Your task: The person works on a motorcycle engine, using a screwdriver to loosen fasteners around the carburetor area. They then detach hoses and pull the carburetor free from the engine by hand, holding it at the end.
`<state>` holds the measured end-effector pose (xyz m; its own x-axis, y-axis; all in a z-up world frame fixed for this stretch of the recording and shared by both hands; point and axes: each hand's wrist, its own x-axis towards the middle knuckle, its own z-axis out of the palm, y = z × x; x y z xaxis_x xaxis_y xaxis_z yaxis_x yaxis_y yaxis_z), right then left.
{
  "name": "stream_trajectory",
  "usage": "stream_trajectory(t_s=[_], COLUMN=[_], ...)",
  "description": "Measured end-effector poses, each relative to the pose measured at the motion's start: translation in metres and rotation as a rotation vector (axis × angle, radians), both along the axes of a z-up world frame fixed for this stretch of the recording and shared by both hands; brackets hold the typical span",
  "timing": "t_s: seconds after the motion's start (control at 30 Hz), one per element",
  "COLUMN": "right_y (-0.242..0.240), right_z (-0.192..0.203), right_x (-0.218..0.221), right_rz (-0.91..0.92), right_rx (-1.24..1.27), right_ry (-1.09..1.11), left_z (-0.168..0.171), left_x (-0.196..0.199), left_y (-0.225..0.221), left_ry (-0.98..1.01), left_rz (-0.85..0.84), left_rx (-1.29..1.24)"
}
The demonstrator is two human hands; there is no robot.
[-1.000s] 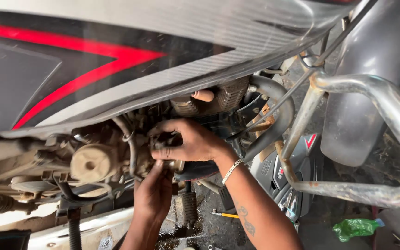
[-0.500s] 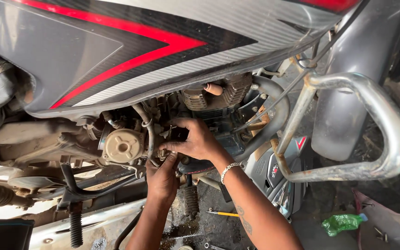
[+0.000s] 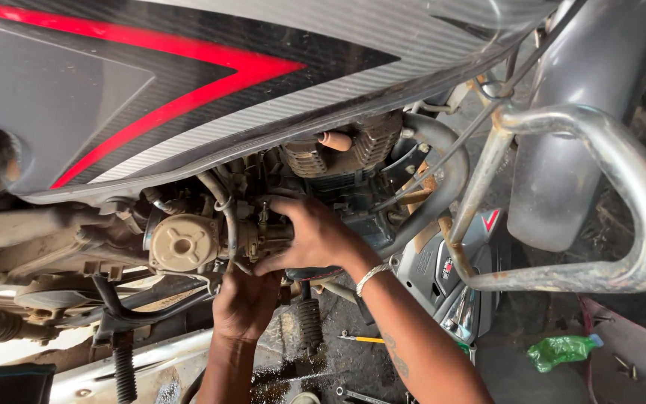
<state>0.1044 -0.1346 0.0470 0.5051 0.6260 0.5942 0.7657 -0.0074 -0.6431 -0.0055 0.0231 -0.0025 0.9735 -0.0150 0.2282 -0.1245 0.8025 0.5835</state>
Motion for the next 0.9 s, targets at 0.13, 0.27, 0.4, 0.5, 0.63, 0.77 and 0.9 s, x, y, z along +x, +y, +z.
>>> stream_trajectory(t_s=[0.13,0.27,0.4,0.5,0.63,0.77,0.9], right_y=[0.009,0.013,0.014,0.014,0.011,0.013,0.013], right_z=[0.006,0.004,0.0,0.001,0.007,-0.003,0.004], right_x=[-0.01,-0.015,-0.016,-0.013,-0.013,-0.008,-0.004], right_rz=[-0.202,-0.385,-0.381,-0.34,-0.325,-0.318,-0.302], right_rx=[-0.039,-0.216,-0.091,-0.006,-0.018,-0.016,-0.037], right_ry=[-0.068,0.067,0.045,0.015,0.082,0.018,0.038], left_z=[-0.064,-0.033,-0.027,-0.006,0.008,-0.002,0.003], left_x=[0.009,0.015,0.016,0.015,0.018,0.02,0.02], left_y=[0.025,0.006,-0.001,-0.011,-0.018,-0.016,-0.018], left_ry=[-0.017,0.198,0.223,0.273,0.368,0.358,0.369], left_rz=[0.052,0.338,0.378,0.381,0.426,0.426,0.432], left_rx=[-0.056,0.151,0.102,0.168,0.211,0.198,0.219])
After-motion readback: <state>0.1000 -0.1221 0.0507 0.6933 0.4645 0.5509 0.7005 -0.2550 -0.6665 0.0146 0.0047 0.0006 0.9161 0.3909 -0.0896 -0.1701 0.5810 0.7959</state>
